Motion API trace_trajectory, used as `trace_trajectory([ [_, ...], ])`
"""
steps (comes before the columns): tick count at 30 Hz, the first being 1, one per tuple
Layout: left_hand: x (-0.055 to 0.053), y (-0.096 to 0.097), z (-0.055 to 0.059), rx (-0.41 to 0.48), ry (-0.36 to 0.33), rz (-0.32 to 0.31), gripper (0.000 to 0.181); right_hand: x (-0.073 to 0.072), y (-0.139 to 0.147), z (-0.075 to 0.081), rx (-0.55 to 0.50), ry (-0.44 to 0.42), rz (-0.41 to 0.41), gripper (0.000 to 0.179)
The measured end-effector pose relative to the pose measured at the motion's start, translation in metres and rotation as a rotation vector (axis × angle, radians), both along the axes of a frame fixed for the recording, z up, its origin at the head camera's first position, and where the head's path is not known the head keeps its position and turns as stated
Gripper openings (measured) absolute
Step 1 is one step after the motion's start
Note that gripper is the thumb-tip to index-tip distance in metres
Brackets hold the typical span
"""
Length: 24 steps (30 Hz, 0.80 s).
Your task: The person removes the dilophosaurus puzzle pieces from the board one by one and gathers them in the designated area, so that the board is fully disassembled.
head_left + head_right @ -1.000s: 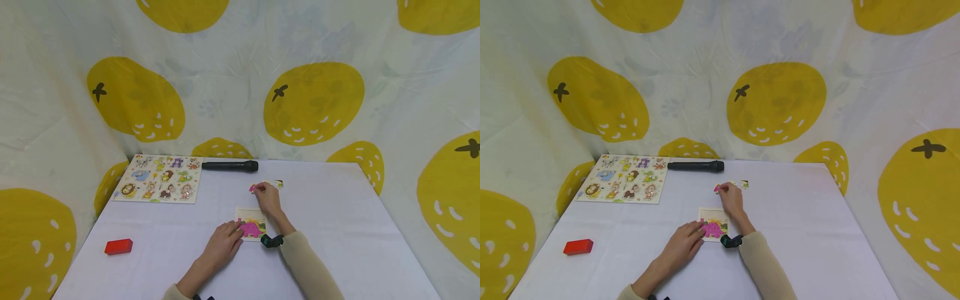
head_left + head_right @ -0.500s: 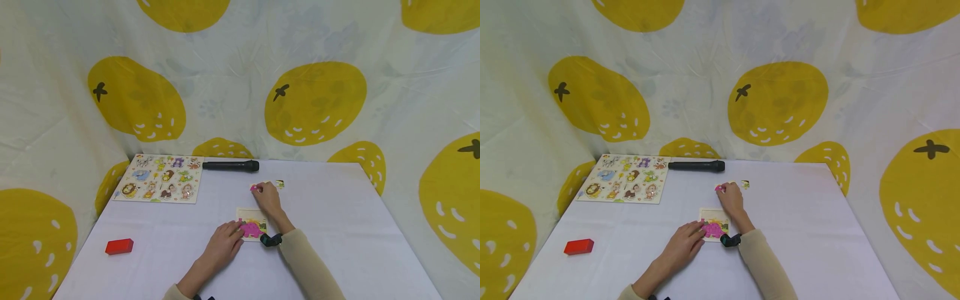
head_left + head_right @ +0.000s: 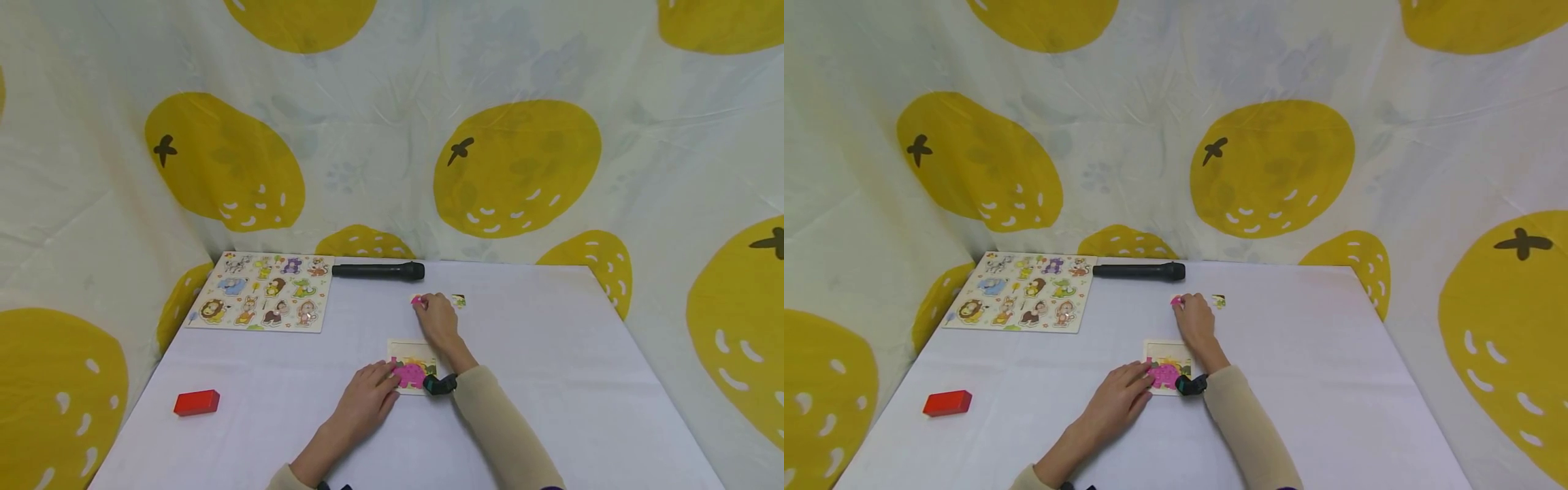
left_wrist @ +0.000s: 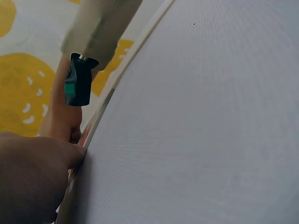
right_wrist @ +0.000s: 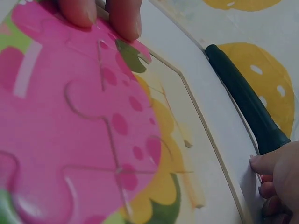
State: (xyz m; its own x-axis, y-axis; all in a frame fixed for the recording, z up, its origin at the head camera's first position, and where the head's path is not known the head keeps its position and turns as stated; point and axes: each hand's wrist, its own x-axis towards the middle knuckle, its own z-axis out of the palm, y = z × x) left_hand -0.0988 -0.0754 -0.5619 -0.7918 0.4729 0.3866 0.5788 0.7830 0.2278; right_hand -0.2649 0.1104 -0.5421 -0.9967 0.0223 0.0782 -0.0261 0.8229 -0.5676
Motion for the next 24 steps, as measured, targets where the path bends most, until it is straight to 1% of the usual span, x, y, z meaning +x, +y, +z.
trace_trajectory([
  [6,0.000,0.000,0.000,-0.014,-0.019,0.005,0.030,-0.001,0.001,0.000,0.006,0.007,0.009,0.034],
  [11,0.000,0.000,0.003,-0.013,-0.024,-0.003,0.030,0.005,0.005,0.004,-0.023,0.021,0.014,0.038],
  [17,-0.002,0.000,0.004,0.029,0.013,-0.019,0.029,0.018,0.012,0.013,-0.026,0.022,0.006,0.038],
  [19,-0.003,0.001,0.003,0.041,0.025,-0.027,0.028,0.024,0.015,0.016,-0.025,0.004,0.004,0.037],
  [22,-0.003,0.000,0.001,0.046,0.050,-0.028,0.027,0.035,0.018,0.018,-0.027,-0.017,0.021,0.036],
  [24,-0.003,0.001,0.000,0.052,0.063,-0.031,0.028,0.044,0.021,0.018,-0.032,-0.009,0.046,0.034],
])
